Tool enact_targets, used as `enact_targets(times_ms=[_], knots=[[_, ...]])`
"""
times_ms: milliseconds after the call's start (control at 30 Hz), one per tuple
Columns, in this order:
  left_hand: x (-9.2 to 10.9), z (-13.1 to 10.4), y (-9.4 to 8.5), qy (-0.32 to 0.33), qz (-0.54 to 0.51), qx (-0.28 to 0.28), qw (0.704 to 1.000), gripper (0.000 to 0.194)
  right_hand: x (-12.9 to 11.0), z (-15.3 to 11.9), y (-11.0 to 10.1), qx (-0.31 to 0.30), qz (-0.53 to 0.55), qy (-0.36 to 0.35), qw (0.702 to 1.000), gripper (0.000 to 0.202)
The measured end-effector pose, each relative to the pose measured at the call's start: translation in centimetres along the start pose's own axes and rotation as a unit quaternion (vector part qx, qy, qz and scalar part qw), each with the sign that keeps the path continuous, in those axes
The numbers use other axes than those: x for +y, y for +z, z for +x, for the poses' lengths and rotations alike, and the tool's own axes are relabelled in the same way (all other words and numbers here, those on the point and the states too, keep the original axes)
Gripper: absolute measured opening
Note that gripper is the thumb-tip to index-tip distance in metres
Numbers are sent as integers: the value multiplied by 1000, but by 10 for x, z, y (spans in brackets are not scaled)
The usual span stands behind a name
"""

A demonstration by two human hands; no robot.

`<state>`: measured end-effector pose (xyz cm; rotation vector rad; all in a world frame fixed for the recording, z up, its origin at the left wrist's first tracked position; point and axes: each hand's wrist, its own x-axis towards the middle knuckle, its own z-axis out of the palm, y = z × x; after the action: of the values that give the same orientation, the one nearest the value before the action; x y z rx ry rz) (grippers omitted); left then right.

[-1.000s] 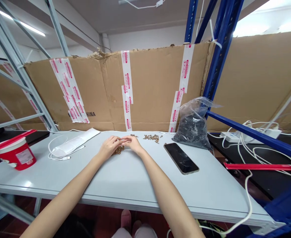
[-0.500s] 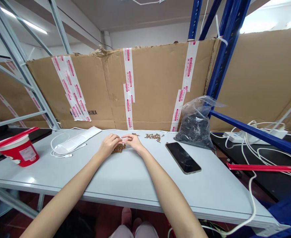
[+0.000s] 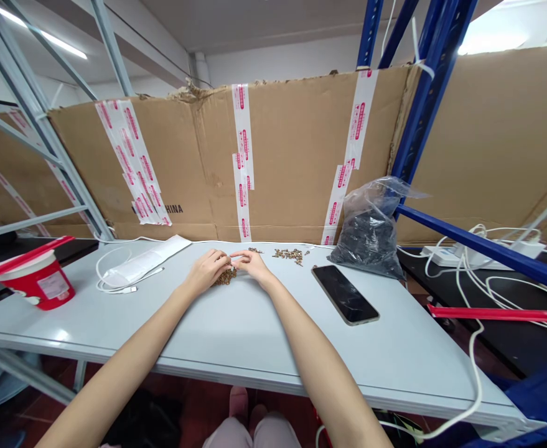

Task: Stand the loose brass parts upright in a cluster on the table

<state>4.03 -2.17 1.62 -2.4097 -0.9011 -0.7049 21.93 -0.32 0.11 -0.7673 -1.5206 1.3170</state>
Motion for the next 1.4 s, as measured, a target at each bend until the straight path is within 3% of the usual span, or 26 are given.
enact_targets(times_ms=[1200,1400], knots=[[1,1,-2,-8,-11,-18,1000,28,0,-1,4,-16,10,1,1000,35],[3,2,-6,-18,-32,-12,999,20,1,0,4,-5,14,6,1000,34]])
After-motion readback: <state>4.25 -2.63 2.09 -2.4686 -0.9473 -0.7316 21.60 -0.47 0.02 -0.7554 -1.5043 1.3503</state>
